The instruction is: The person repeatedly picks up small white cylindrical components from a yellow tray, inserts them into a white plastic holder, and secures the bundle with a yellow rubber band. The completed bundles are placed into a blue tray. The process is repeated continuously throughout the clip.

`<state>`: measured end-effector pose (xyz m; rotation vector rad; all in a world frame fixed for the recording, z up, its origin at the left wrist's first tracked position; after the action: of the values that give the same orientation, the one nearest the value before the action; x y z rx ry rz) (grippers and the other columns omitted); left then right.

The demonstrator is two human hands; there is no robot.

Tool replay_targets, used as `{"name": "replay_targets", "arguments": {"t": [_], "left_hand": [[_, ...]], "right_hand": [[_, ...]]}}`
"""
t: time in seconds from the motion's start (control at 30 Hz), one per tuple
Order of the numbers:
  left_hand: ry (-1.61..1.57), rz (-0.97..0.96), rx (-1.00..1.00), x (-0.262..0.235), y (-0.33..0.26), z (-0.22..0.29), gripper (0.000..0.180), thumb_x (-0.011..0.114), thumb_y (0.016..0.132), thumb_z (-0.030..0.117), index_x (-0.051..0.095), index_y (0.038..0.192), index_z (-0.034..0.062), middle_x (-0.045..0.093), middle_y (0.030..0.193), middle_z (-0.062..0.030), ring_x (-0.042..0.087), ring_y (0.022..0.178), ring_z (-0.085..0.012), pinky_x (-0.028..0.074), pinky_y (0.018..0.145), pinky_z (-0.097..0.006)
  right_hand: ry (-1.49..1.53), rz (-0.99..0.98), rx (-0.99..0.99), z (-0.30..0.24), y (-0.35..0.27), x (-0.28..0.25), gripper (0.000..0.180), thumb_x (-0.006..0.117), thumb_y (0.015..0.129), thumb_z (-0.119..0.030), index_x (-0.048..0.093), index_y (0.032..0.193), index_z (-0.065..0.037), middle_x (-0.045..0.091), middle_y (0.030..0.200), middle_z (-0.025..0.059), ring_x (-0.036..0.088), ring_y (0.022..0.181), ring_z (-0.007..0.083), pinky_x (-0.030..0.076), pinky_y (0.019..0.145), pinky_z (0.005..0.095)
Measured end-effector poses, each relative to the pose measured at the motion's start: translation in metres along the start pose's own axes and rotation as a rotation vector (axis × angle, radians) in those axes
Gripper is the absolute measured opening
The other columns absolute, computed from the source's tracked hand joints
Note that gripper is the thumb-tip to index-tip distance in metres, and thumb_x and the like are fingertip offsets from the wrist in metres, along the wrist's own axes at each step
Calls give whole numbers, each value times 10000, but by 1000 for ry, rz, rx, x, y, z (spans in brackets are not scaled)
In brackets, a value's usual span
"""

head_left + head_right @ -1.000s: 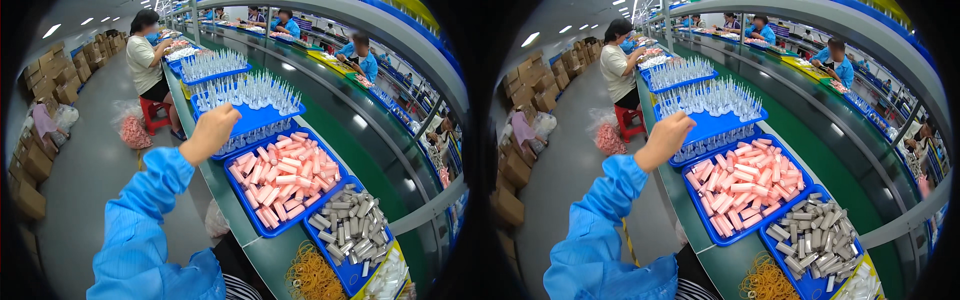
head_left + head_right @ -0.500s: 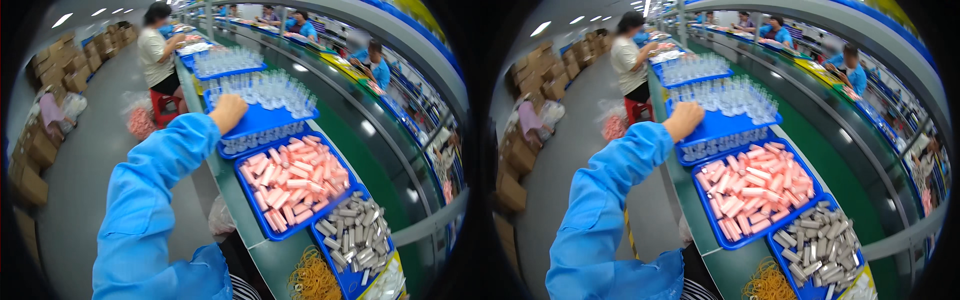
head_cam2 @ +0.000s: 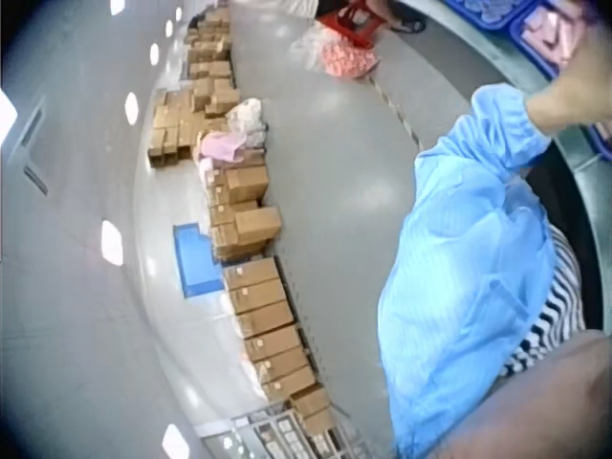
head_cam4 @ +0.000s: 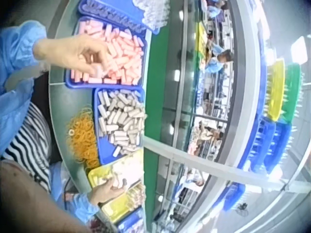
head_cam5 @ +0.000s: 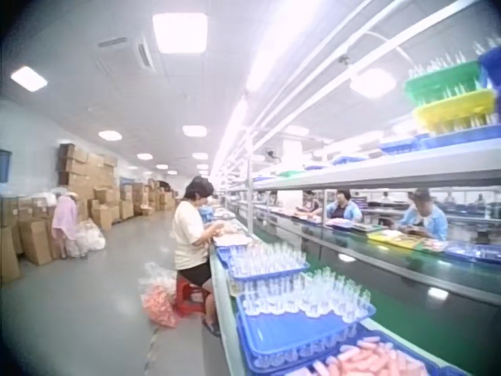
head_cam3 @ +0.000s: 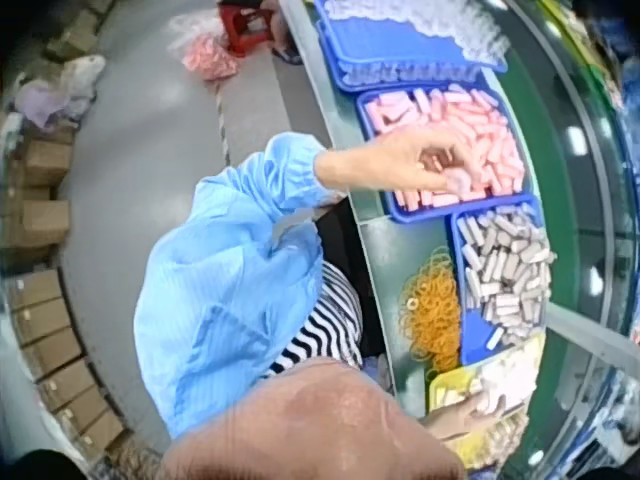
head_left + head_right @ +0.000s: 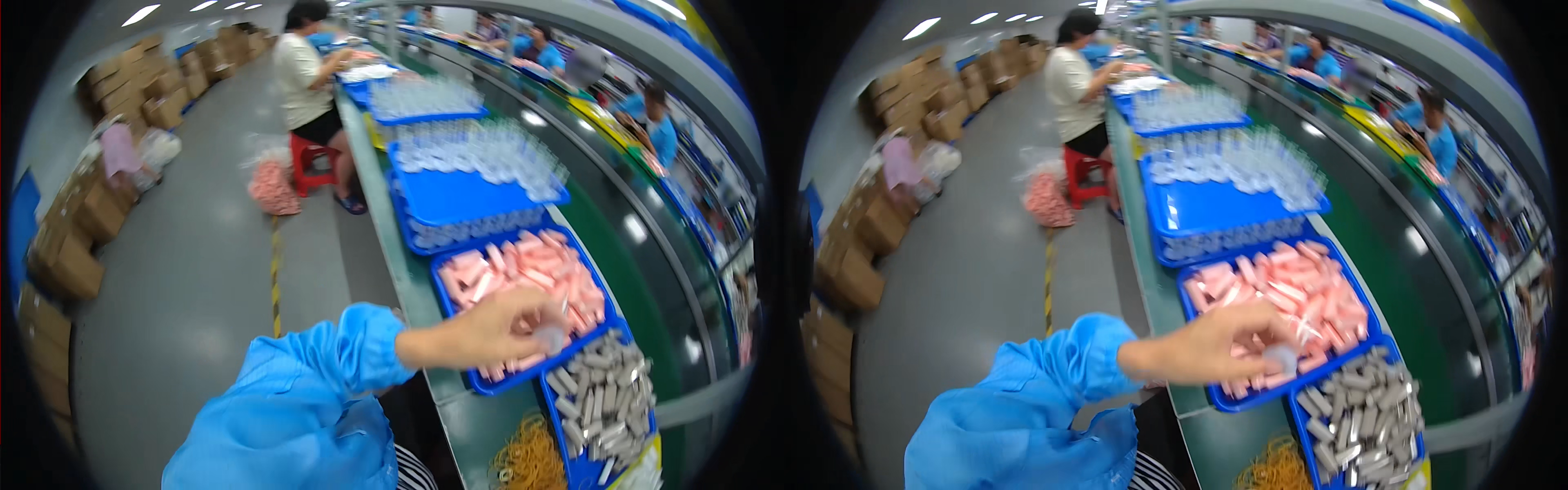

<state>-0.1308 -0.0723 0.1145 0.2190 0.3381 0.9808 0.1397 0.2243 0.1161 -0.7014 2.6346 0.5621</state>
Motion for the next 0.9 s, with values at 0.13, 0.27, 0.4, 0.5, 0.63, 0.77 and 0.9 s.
{"name": "replay_targets", "arguments": {"t": [0.13, 0.27, 0.4, 0.5, 0.63, 0.77, 0.9], "left_hand": [[-91, -292, 193, 94, -23, -13, 225, 693, 871, 23, 671, 1093, 51, 636, 1030, -87, 659, 915, -226, 538, 774, -310], [-111, -406, 119, 137, -49, -10, 254, 717, 820, -42, 663, 1057, 29, 681, 1051, -134, 682, 942, -255, 549, 823, -334], [-306, -476, 8, 161, -59, -7, 220, 702, 820, -78, 622, 1012, -8, 681, 1050, -211, 684, 968, -283, 558, 853, -386], [-346, -531, 15, 168, -61, -2, 222, 689, 827, -93, 602, 1018, -23, 673, 1049, -231, 685, 973, -284, 561, 863, -401], [-333, -522, -16, 170, -64, -1, 228, 683, 829, -103, 593, 1025, -31, 670, 1052, -234, 692, 974, -282, 565, 872, -396], [-308, -502, -6, 169, -65, 0, 226, 673, 832, -111, 592, 1029, -35, 668, 1056, -241, 696, 965, -284, 569, 870, -391], [-293, -512, -22, 173, -64, -5, 235, 670, 828, -116, 597, 1035, -34, 671, 1054, -229, 698, 961, -276, 570, 859, -382]], "right_hand": [[407, -62, 202, 43, 12, 28, 295, 684, 822, -111, 578, 1072, 3, 592, 891, 115, 598, 700, 203, 509, 623, 332], [604, -339, 360, 28, 20, 70, 125, 631, 930, -158, 584, 966, -48, 595, 648, 58, 510, 464, 99, 362, 402, 217], [621, -358, 487, 35, 24, 68, 330, 558, 996, -365, 581, 918, -46, 556, 544, 44, 411, 402, 62, 282, 383, 213], [619, -338, 509, 33, 24, 64, 393, 511, 1010, -417, 560, 902, -42, 536, 527, 54, 374, 380, 58, 268, 376, 203], [610, -365, 514, 34, 18, 64, 385, 573, 983, -421, 577, 875, -51, 555, 528, 40, 422, 385, 53, 293, 373, 199], [633, -356, 523, 37, 18, 66, 378, 589, 976, -415, 579, 851, -58, 563, 535, 33, 428, 382, 50, 301, 366, 196], [525, -397, 477, 37, 15, 65, 345, 516, 1014, -362, 565, 888, -45, 559, 521, 54, 413, 383, 62, 290, 377, 203]]}}
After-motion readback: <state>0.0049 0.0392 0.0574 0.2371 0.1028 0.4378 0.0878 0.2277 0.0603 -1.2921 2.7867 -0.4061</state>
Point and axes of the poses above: each hand's wrist, its own y-axis towards the middle knuckle, its own x-axis out of the palm, z = x × y, the point moved 1 cm from there along y, towards the middle knuckle
